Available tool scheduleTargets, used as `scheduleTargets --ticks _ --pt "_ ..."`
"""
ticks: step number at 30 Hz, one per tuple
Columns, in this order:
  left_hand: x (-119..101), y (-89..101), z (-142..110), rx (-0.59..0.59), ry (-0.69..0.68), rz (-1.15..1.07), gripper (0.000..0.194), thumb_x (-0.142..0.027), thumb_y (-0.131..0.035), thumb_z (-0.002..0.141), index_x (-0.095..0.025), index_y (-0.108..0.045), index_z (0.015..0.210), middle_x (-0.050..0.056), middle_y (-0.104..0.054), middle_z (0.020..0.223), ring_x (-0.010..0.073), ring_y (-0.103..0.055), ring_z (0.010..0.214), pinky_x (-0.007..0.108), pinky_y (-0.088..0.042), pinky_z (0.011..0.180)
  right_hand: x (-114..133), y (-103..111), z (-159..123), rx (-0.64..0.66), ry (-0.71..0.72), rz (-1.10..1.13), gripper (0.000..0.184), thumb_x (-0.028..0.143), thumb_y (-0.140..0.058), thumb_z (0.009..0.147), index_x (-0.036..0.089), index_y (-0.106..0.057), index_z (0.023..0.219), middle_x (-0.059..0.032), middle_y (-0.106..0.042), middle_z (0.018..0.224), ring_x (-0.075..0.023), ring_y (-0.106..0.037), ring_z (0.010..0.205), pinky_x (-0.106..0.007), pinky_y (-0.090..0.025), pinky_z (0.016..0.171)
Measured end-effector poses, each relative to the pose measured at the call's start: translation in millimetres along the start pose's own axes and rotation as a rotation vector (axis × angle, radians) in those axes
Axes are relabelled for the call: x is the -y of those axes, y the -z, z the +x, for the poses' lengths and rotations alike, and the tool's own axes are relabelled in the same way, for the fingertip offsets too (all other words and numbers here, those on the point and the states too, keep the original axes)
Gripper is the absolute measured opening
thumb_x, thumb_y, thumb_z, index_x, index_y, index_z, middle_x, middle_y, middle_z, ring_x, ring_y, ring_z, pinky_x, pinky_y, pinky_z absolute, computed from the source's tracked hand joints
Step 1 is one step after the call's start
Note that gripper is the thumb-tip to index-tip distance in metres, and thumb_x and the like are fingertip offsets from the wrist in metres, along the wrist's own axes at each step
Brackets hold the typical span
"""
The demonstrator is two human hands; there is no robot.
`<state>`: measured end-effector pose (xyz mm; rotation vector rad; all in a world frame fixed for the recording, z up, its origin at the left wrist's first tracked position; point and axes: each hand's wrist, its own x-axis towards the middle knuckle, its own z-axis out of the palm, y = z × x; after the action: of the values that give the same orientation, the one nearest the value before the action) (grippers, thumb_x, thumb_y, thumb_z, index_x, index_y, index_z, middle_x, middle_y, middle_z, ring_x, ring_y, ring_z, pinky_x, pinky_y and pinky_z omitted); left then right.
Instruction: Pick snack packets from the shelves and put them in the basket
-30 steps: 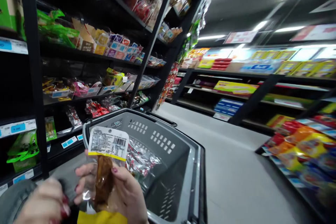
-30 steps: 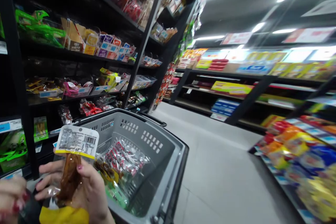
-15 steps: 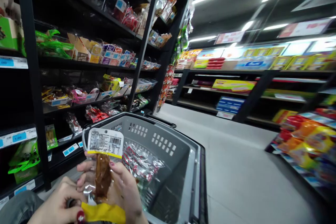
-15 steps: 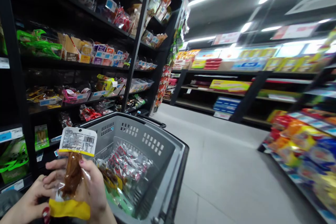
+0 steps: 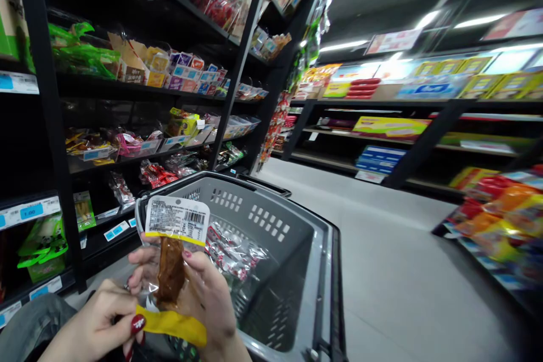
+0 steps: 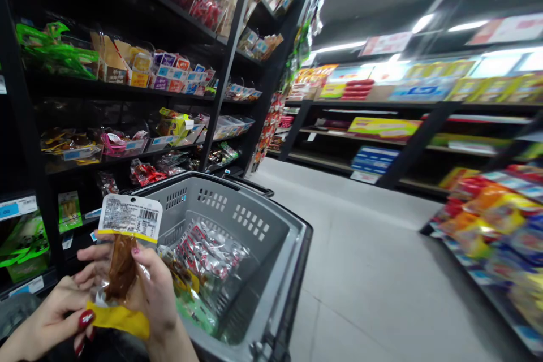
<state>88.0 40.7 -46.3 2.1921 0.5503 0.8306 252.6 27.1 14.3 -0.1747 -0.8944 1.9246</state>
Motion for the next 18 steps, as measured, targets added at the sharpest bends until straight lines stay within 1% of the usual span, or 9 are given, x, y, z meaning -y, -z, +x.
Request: scheduleTargets --ticks 3,6,11,14,15,16,18 --pt "-3 1.0 1 -0.003 -0.011 0.031 0.038 -0.032 -0.035 0.090 -0.017 -0.060 0.066 0.002 -0.064 0.048 0.0130 -0.060 0.047 0.023 -0.045 0.062 0 -4 -1 -0.051 0.001 -0.012 0.044 0.037 -0.047 0.071 0.012 -0.061 0.103 -0.0120 -0.068 0.094 -0.0208 -0.063 0.077 -0.035 -0.042 0.078" --pt "-5 1.4 1 -0.011 -0.017 0.033 0.038 -0.032 -0.035 0.090 -0.018 -0.059 0.065 0.002 -0.064 0.046 0.0131 -0.059 0.046 0.023 -0.045 0.061 -1 -6 -2 -0.079 0.010 -0.024 0.044 0.039 -0.045 0.071 0.012 -0.061 0.102 -0.0120 -0.068 0.094 -0.0203 -0.062 0.075 -0.036 -0.042 0.077" --pt "-6 1.6 0 -0.016 -0.001 0.049 0.037 -0.032 -0.035 0.090 -0.018 -0.058 0.064 0.002 -0.064 0.047 0.0133 -0.059 0.048 0.022 -0.044 0.060 -1 0 0 -0.043 -0.003 -0.018 0.043 0.038 -0.048 0.070 0.013 -0.061 0.103 -0.0111 -0.068 0.093 -0.0207 -0.063 0.076 -0.036 -0.042 0.077" --pt "-1 -0.6 -2 -0.001 0.019 0.002 0.038 -0.034 -0.035 0.090 -0.018 -0.059 0.065 0.001 -0.063 0.047 0.0128 -0.058 0.047 0.023 -0.044 0.061 0 3 1 -0.006 -0.027 -0.005 0.044 0.038 -0.048 0.070 0.013 -0.061 0.104 -0.0107 -0.069 0.094 -0.0206 -0.063 0.077 -0.035 -0.043 0.077" --pt "3 -2.5 -3 -0.016 0.026 -0.038 0.039 -0.035 -0.034 0.091 -0.018 -0.059 0.067 0.001 -0.063 0.049 0.0128 -0.057 0.047 0.024 -0.044 0.061 0 3 1 -0.001 -0.026 -0.002 0.044 0.037 -0.047 0.070 0.012 -0.062 0.104 -0.0108 -0.069 0.094 -0.0206 -0.063 0.077 -0.035 -0.043 0.077" --pt "7 -5.0 -2 -0.057 0.037 -0.088 0.040 -0.037 -0.032 0.091 -0.018 -0.060 0.070 0.002 -0.063 0.051 0.0131 -0.057 0.048 0.025 -0.044 0.061 0 2 1 -0.009 -0.019 -0.001 0.044 0.037 -0.046 0.071 0.012 -0.062 0.104 -0.0111 -0.069 0.095 -0.0206 -0.063 0.077 -0.035 -0.044 0.077" --pt "16 -11.7 2 -0.212 0.069 -0.178 0.040 -0.042 -0.030 0.090 -0.018 -0.061 0.080 0.003 -0.065 0.063 0.0151 -0.058 0.056 0.027 -0.045 0.062 1 -1 0 -0.050 0.016 -0.016 0.044 0.036 -0.043 0.073 0.012 -0.061 0.104 -0.0117 -0.068 0.095 -0.0208 -0.063 0.076 -0.036 -0.044 0.077"
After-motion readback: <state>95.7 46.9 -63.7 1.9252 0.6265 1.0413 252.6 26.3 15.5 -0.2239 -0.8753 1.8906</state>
